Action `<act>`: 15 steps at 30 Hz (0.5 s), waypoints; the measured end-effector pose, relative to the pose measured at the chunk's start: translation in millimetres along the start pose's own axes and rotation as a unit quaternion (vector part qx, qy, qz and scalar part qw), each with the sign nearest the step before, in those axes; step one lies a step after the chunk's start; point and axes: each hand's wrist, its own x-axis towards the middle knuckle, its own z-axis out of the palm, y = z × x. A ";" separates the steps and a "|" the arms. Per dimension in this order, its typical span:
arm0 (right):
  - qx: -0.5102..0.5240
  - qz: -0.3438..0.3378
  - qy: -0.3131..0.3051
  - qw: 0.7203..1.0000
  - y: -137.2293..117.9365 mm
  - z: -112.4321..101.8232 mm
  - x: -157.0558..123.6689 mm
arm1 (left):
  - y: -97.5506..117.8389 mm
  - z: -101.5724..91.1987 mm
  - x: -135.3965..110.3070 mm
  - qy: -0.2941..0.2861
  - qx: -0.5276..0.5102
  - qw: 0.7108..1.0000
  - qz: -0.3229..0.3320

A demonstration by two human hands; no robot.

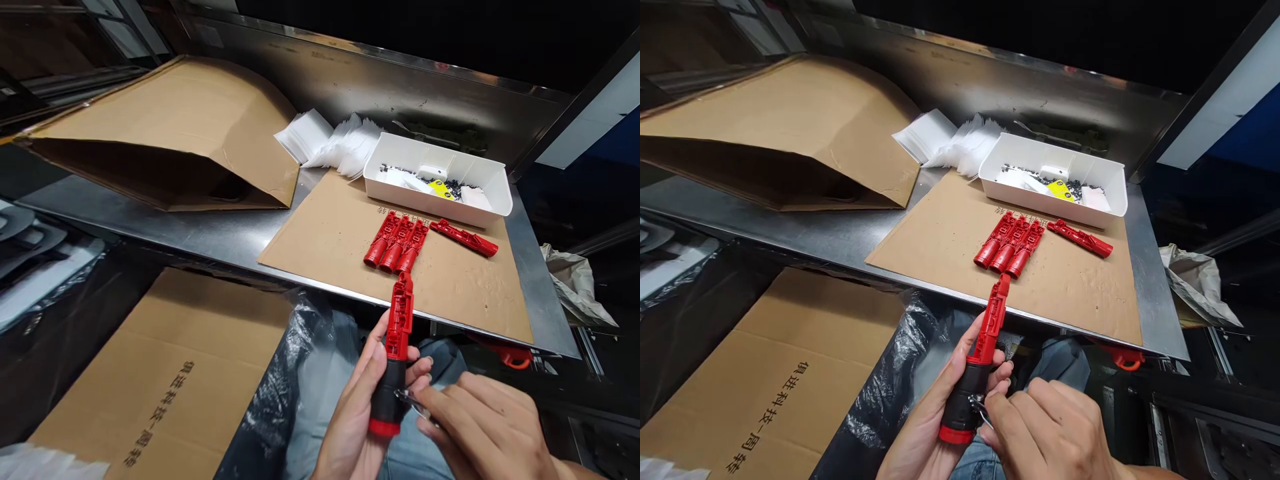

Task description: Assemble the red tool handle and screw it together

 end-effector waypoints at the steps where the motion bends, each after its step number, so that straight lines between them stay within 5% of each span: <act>1: 0.022 0.014 0.004 1.000 0.8 -0.3 -0.2 | 0.2 -0.1 0.0 -0.001 -0.005 1.000 -0.004; 6: 0.171 0.118 0.002 0.978 6.2 -7.6 -3.1 | 3.3 0.2 0.7 -0.001 -0.037 0.999 -0.009; 15: 0.075 0.041 -0.019 0.996 3.6 0.4 -8.0 | 2.5 -1.6 2.3 -0.022 -0.032 0.999 -0.006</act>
